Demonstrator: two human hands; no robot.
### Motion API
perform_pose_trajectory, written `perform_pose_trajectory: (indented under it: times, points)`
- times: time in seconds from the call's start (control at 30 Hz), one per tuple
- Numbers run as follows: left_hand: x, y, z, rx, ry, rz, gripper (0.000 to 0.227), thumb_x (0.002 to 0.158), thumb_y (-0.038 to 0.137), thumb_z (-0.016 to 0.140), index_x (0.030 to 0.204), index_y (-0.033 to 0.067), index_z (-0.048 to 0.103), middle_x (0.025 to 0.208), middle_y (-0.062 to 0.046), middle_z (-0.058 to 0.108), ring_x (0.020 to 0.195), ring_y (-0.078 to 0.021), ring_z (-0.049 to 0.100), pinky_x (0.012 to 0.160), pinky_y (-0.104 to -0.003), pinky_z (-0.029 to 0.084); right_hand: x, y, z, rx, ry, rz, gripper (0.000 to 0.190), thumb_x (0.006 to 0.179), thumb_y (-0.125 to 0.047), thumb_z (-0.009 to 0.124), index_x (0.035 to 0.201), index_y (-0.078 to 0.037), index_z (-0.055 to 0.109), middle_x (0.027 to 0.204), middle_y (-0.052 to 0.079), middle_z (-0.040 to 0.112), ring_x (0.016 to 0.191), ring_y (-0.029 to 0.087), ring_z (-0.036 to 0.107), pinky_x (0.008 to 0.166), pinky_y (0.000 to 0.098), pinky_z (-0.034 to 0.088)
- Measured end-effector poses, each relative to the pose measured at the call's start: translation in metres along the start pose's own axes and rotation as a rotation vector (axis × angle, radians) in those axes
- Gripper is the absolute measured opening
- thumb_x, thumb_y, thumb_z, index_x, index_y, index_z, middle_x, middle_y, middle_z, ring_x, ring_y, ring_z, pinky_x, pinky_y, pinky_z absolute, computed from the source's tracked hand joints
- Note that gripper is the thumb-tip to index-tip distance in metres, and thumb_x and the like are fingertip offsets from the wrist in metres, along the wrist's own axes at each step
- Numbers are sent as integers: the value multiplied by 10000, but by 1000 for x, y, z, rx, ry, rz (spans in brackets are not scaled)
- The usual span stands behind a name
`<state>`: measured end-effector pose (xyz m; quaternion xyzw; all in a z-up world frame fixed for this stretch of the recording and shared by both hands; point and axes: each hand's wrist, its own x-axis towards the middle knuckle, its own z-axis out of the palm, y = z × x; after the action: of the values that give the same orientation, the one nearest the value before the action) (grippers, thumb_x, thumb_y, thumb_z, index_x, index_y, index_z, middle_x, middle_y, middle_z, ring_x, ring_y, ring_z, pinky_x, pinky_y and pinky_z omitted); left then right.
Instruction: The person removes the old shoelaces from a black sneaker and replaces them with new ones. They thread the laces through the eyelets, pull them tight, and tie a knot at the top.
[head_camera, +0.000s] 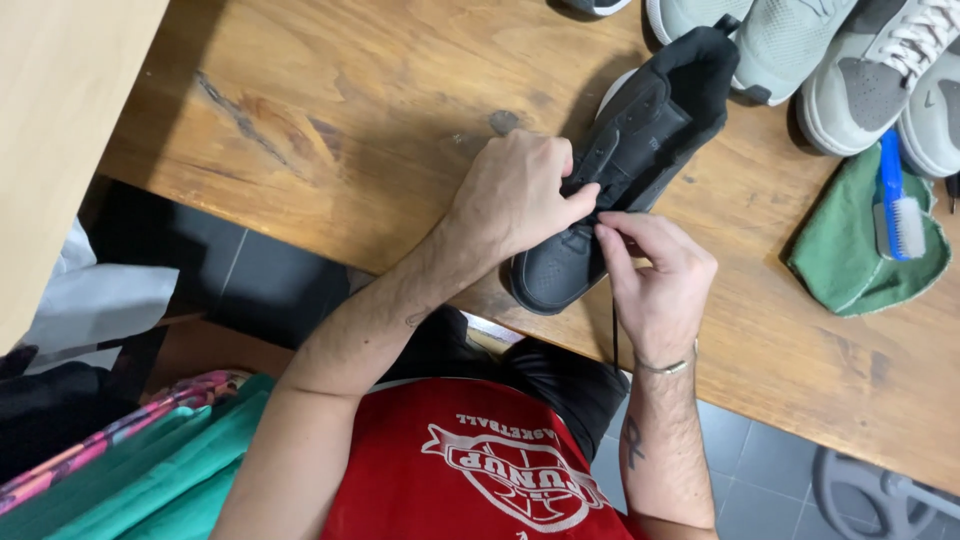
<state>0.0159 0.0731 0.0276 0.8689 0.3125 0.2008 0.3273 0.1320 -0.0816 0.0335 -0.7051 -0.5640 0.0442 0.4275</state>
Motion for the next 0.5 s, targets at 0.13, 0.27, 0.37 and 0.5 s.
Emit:
perform_pose_trajectory:
  times: [0.13,0.27,0.37,0.5]
  points:
    - [4,-5,4,-23,34,39,376,782,338,741,577,57,599,485,-115,596,561,-398,688,495,-471,543,5,-6,3,-77,-23,-1,90,952,17,781,1025,-36,785,804,141,708,727,306,716,636,374,601]
    - [7,-14,3,-20,35,52,287,764,316,722,572,115,652,464,-56,600,575,-343,694,518,-427,560,13,-5,8,-140,-54,-17,59,972,-23,768,1016,-60,780,786,131,692,713,315,705,611,392,574]
    - [10,-20,5,-26,17,54,258,774,316,712,588,140,683,473,-41,612,586,-327,699,533,-407,562,17,2,11,-122,-66,-1,71,969,-49,783,1023,-96,787,781,109,702,709,287,705,619,383,565]
    - [11,-23,8,-56,-28,70,256,785,362,712,621,166,724,509,-32,651,640,-313,720,570,-398,578,19,10,2,-218,-207,47,123,928,-97,809,1015,-184,807,809,43,738,719,230,720,635,332,561]
